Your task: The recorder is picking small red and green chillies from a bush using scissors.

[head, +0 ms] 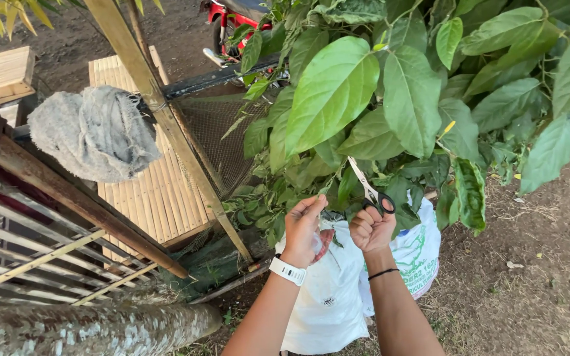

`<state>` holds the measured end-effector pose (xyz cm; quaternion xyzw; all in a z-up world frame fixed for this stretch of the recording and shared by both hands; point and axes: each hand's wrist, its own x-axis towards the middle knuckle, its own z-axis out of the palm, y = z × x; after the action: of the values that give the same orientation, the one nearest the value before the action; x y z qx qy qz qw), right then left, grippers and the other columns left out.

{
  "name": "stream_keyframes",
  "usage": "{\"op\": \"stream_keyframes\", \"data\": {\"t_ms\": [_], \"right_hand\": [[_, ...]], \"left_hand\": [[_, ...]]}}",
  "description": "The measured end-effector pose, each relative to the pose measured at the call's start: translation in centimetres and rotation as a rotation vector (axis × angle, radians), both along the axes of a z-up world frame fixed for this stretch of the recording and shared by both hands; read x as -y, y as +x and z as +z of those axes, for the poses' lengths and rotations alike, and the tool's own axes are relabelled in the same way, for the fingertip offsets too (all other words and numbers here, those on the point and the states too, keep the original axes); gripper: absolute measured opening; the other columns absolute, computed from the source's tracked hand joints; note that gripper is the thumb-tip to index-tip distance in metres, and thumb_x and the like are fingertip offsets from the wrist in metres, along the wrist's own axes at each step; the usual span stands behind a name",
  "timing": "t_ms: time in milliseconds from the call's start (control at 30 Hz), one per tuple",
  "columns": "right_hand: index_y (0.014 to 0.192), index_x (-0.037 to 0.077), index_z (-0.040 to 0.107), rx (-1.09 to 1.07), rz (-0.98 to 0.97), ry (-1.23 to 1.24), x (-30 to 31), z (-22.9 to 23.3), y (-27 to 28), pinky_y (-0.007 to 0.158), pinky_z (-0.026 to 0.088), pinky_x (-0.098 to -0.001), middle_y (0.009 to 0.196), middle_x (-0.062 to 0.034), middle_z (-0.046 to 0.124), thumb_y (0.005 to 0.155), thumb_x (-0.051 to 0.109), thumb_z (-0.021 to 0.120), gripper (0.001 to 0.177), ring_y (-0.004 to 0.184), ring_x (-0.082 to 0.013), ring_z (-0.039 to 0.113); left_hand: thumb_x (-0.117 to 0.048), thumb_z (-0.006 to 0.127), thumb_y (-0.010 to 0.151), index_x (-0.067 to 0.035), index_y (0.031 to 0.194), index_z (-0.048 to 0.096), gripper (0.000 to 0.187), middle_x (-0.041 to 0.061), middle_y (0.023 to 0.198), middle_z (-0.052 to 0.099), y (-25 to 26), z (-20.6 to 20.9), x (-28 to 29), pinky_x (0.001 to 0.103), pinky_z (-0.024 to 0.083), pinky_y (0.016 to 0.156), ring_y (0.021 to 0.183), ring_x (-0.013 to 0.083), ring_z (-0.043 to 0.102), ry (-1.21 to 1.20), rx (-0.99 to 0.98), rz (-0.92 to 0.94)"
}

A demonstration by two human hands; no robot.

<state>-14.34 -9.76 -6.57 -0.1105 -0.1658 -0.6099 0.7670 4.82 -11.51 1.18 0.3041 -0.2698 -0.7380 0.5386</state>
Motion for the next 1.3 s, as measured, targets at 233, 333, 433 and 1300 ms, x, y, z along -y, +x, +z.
{"op": "stream_keyframes", "data": {"t_ms": [233,333,433,1300], "right_hand": [[0.057,0.020,0.025,0.054,-0.010,0.004,-0.4,0.1,0.4,0.038,0.014,-0.0241,0.056,0.0074,0.020,0.099,0.043,0.061,0.060,0.042,-0.0069,0.016],[0.057,0.020,0.024,0.061,-0.004,-0.046,-0.4,0.4,0.5,0.038,0.014,-0.0243,0.056,0.0069,0.020,0.100,0.043,0.060,0.060,0.041,-0.0070,0.016],[0.057,0.020,0.024,0.046,0.004,-0.038,-0.2,0.7,0.4,0.039,0.013,-0.0252,0.056,0.0071,0.020,0.100,0.043,0.060,0.060,0.042,-0.0072,0.015],[0.058,0.020,0.023,-0.001,-0.011,-0.033,1.3,1.3,-0.8,0.039,0.013,-0.0265,0.055,0.0069,0.021,0.101,0.044,0.057,0.060,0.042,-0.0081,0.015]], "left_hand": [[-0.015,0.079,0.089,-0.003,0.100,0.073,0.018,-0.001,0.084,0.072,0.4,0.4,0.1,0.021,0.027,0.047,0.051,0.0001,0.037,0.007,-0.015,-0.007],[-0.014,0.079,0.090,-0.002,0.102,0.073,0.019,0.001,0.087,0.074,0.3,-0.1,0.2,0.021,0.028,0.048,0.052,0.0003,0.040,0.005,-0.030,-0.009],[-0.014,0.080,0.089,-0.001,0.103,0.072,0.020,0.003,0.088,0.074,0.3,0.2,-0.1,0.021,0.027,0.047,0.052,0.0003,0.039,0.014,-0.030,-0.014],[-0.014,0.081,0.087,-0.003,0.099,0.072,0.018,-0.002,0.079,0.069,0.3,0.6,-0.5,0.022,0.023,0.044,0.047,-0.0003,0.033,0.032,-0.018,-0.006]]}}
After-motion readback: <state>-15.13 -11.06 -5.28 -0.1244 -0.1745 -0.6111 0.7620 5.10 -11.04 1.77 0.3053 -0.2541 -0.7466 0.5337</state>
